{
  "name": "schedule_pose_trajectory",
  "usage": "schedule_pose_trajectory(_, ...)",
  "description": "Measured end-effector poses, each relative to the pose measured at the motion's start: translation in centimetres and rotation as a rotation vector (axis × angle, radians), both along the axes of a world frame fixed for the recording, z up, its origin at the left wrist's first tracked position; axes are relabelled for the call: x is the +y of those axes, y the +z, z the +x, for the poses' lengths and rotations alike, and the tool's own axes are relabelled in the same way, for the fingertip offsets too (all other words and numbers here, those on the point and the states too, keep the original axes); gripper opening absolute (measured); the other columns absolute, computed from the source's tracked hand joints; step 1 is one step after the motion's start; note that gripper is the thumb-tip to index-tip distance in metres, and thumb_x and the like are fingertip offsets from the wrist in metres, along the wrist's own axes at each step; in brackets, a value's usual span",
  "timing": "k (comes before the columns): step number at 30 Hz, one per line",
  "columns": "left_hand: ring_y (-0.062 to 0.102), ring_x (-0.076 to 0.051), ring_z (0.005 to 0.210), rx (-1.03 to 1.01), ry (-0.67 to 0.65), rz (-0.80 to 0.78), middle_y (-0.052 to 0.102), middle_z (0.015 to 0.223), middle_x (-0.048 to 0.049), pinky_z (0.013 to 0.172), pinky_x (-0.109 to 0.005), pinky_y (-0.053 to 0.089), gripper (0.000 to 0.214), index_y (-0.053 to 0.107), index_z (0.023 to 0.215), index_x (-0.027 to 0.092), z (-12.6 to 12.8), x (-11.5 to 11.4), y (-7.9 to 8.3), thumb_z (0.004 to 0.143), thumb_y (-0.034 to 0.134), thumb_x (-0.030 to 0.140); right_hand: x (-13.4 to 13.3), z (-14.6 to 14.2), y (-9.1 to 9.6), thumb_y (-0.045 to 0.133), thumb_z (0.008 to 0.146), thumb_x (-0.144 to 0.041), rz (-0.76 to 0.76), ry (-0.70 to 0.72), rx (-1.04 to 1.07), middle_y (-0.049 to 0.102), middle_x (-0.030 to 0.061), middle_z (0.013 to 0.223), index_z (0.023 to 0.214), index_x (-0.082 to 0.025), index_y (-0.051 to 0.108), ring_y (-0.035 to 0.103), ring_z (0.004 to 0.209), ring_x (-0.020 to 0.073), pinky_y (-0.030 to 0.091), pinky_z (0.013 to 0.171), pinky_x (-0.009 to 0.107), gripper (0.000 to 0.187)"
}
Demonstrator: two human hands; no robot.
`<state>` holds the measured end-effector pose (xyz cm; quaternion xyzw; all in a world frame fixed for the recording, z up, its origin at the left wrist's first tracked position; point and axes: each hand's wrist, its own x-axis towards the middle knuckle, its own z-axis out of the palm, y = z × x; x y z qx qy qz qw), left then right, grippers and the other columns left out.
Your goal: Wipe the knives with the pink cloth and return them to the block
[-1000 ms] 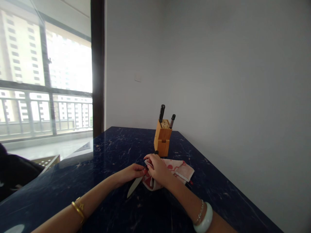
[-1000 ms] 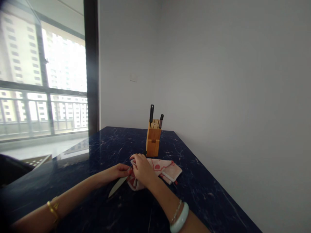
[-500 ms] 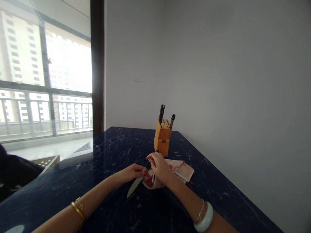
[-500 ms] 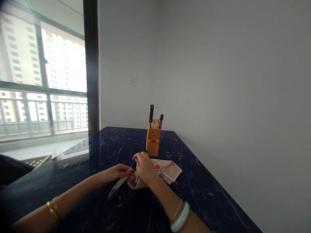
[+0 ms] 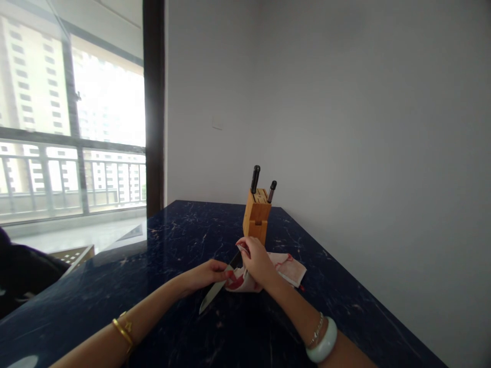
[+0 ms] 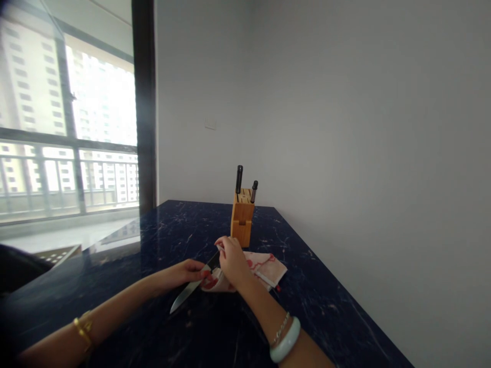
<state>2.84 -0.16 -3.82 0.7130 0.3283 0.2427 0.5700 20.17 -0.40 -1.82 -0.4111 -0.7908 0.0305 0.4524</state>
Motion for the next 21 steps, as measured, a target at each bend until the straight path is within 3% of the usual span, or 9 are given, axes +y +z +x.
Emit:
schedule_pose_trajectory(8,0.046,-0.009,0.051,0.035,0.033,-0.037,0.059,0.062,0.0,0.049,-0.018,0.033,0.038,0.062,0.074,0.013,0.0,-0.1,0.1,0.063,0.057,0.049,2.4,1.9,-0.7,0.037,0.067,-0.003,0.054,-0.125,0.155,0.052,0.0021,0.082,0.083,-0.019,0.05,0.047,0.082,0.0145,0.037,0.075,0.03,0.026)
schedule_pose_trajectory(21,0.055,-0.017,0.072,-0.043,-0.012,-0.061,0.064,0.082,-0.0072,0.066,-0.026,0.04,0.039,0.062,0.083,0.01,-0.2,-0.1,0.0,0.067,0.055,0.045,0.4,-0.2,-1.0,0.038,0.066,-0.004,-0.085,-0.015,0.072,0.049,-0.0007,0.074,0.087,-0.021,0.049,0.048,0.071,0.0124,0.039,0.066,0.025,0.029)
